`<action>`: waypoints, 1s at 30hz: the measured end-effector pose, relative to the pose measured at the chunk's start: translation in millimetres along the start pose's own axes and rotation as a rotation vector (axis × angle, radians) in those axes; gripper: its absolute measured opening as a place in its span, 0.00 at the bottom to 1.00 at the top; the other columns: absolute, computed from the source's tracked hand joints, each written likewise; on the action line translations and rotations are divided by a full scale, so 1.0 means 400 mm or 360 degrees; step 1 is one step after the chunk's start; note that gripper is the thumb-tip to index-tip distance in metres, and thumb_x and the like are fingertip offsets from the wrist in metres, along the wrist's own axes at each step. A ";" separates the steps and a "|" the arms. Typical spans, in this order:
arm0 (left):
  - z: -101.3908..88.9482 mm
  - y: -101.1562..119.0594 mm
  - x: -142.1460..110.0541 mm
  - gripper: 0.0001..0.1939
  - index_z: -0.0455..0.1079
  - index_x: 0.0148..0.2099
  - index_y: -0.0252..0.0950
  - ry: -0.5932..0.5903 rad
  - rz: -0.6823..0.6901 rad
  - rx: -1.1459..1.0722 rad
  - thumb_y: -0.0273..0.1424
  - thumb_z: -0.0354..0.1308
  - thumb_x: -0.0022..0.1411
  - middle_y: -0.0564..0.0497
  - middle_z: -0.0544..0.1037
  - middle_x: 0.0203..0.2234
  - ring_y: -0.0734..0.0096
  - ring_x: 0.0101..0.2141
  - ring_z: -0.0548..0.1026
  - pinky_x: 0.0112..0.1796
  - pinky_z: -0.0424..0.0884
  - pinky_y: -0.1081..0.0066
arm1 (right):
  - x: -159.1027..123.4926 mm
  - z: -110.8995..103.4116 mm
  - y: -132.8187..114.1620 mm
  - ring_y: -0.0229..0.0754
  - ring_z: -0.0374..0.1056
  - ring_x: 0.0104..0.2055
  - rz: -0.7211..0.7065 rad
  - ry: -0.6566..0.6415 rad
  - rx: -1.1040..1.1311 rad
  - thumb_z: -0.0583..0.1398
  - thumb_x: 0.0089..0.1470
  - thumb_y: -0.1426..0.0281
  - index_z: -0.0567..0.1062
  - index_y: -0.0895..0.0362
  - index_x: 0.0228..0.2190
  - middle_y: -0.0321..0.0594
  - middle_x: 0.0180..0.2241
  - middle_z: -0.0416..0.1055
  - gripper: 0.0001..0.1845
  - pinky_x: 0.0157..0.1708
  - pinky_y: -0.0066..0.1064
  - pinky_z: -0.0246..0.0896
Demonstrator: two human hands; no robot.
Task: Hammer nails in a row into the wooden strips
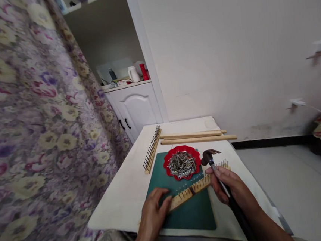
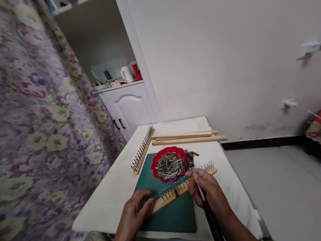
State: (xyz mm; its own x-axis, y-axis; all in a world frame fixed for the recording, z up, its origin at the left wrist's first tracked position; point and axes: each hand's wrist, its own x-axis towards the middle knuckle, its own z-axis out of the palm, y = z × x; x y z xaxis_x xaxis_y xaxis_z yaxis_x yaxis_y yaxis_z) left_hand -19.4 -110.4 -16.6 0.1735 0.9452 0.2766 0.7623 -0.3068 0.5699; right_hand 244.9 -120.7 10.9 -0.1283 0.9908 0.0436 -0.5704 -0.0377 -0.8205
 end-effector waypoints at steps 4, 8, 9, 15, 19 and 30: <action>0.011 0.057 0.130 0.11 0.73 0.37 0.37 -0.0081 0.0138 -0.0021 0.32 0.49 0.61 0.50 0.77 0.32 0.68 0.34 0.73 0.37 0.67 0.71 | 0.002 0.007 -0.006 0.28 0.52 0.09 -0.0009 0.0028 0.0004 0.59 0.52 0.59 0.71 0.59 0.35 0.31 0.16 0.67 0.16 0.09 0.22 0.41; 0.084 0.113 0.265 0.08 0.72 0.35 0.36 -0.0187 0.0139 0.0336 0.29 0.52 0.57 0.49 0.77 0.33 0.67 0.36 0.73 0.36 0.66 0.71 | 0.006 0.010 -0.006 0.27 0.52 0.09 0.0007 0.0019 0.0034 0.60 0.52 0.59 0.70 0.60 0.34 0.32 0.17 0.68 0.16 0.09 0.21 0.41; 0.104 0.121 0.290 0.07 0.72 0.34 0.36 -0.0228 0.0077 0.0497 0.30 0.53 0.56 0.48 0.77 0.34 0.65 0.37 0.74 0.36 0.66 0.71 | 0.007 0.008 -0.005 0.27 0.53 0.09 0.0010 0.0010 0.0039 0.60 0.52 0.59 0.70 0.60 0.34 0.32 0.16 0.68 0.16 0.09 0.20 0.41; 0.174 0.125 0.360 0.08 0.73 0.36 0.35 -0.0325 -0.0057 0.0814 0.29 0.55 0.54 0.43 0.78 0.36 0.60 0.39 0.75 0.37 0.67 0.68 | 0.016 -0.004 -0.009 0.28 0.53 0.08 0.0046 -0.0057 0.0038 0.61 0.50 0.57 0.70 0.59 0.35 0.31 0.16 0.69 0.18 0.08 0.21 0.43; 0.190 0.127 0.380 0.11 0.74 0.40 0.34 -0.0364 -0.0103 0.0890 0.26 0.54 0.54 0.41 0.78 0.37 0.60 0.38 0.76 0.37 0.68 0.68 | 0.016 0.001 -0.011 0.27 0.51 0.08 0.0036 -0.0041 0.0037 0.61 0.50 0.57 0.70 0.59 0.32 0.31 0.16 0.68 0.17 0.08 0.21 0.42; 0.223 0.165 0.415 0.11 0.77 0.38 0.28 -0.0549 -0.0143 0.0932 0.26 0.57 0.53 0.33 0.79 0.36 0.47 0.40 0.76 0.39 0.69 0.61 | 0.037 -0.016 0.040 0.28 0.53 0.08 0.0083 -0.0096 0.0023 0.61 0.50 0.57 0.69 0.59 0.33 0.32 0.16 0.70 0.18 0.08 0.20 0.43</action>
State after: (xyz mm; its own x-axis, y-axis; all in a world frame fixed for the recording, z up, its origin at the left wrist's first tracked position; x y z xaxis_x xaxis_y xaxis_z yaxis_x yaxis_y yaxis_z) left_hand 115.1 36.4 -2.0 0.2088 0.9755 -0.0699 0.9777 -0.2064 0.0396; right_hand 239.0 -105.6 -5.1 -0.2067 0.9778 0.0355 -0.5730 -0.0916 -0.8144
